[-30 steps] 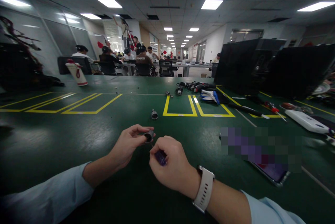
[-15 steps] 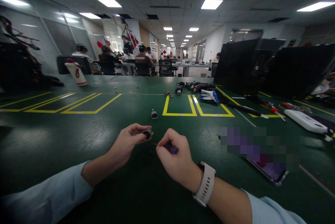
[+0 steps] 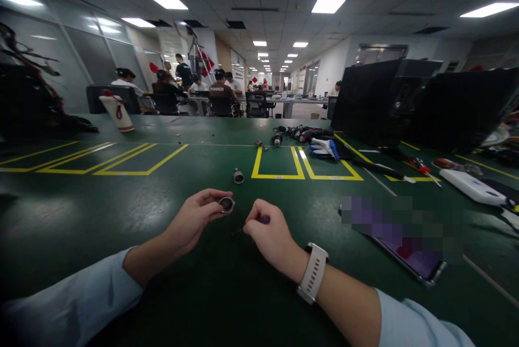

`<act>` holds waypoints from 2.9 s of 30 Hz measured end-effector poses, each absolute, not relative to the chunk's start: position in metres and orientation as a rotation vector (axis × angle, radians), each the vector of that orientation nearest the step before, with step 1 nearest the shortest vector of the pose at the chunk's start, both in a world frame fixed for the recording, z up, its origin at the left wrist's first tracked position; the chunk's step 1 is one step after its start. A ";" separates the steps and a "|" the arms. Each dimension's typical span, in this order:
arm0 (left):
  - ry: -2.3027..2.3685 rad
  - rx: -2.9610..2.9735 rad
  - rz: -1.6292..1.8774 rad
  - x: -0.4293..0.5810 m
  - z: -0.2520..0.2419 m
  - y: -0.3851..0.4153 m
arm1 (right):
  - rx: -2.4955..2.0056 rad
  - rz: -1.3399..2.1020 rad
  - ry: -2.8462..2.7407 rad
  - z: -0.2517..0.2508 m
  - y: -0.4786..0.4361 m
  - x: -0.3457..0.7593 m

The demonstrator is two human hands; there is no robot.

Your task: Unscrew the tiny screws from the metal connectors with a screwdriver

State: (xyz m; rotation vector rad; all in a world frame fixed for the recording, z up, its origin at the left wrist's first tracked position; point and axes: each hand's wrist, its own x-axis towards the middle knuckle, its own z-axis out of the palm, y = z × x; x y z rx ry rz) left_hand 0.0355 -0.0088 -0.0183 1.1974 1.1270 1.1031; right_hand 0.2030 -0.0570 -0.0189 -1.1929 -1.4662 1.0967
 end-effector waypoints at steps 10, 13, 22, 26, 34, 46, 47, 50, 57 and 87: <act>1.085 1.162 1.091 0.035 -0.016 -0.009 | -1.084 1.334 -1.233 -0.015 -0.053 0.209; 1.077 1.141 1.093 0.034 -0.016 -0.008 | -0.928 1.349 -1.099 -0.022 -0.051 0.207; 1.042 1.196 1.063 0.034 -0.018 -0.010 | -0.985 0.884 -1.493 -0.021 -0.059 0.207; 1.033 1.272 1.037 0.033 -0.022 -0.011 | -1.015 0.708 -1.637 -0.019 -0.063 0.203; 1.092 1.353 1.061 0.033 -0.021 -0.013 | -1.018 0.535 -1.787 -0.022 -0.065 0.201; 1.096 1.364 1.109 0.036 -0.020 -0.015 | -0.932 0.384 -1.925 -0.021 -0.072 0.200; 1.087 1.368 1.102 0.036 -0.020 -0.016 | -0.939 0.380 -1.933 -0.021 -0.072 0.199; 1.080 1.371 1.102 0.036 -0.020 -0.016 | -0.945 0.360 -1.941 -0.022 -0.071 0.198; 1.191 1.524 1.316 0.023 -0.038 0.023 | -1.021 0.319 -1.940 -0.006 -0.063 0.213; 1.546 2.224 0.935 0.010 -0.061 0.131 | -1.815 -0.188 -2.160 -0.046 0.087 0.249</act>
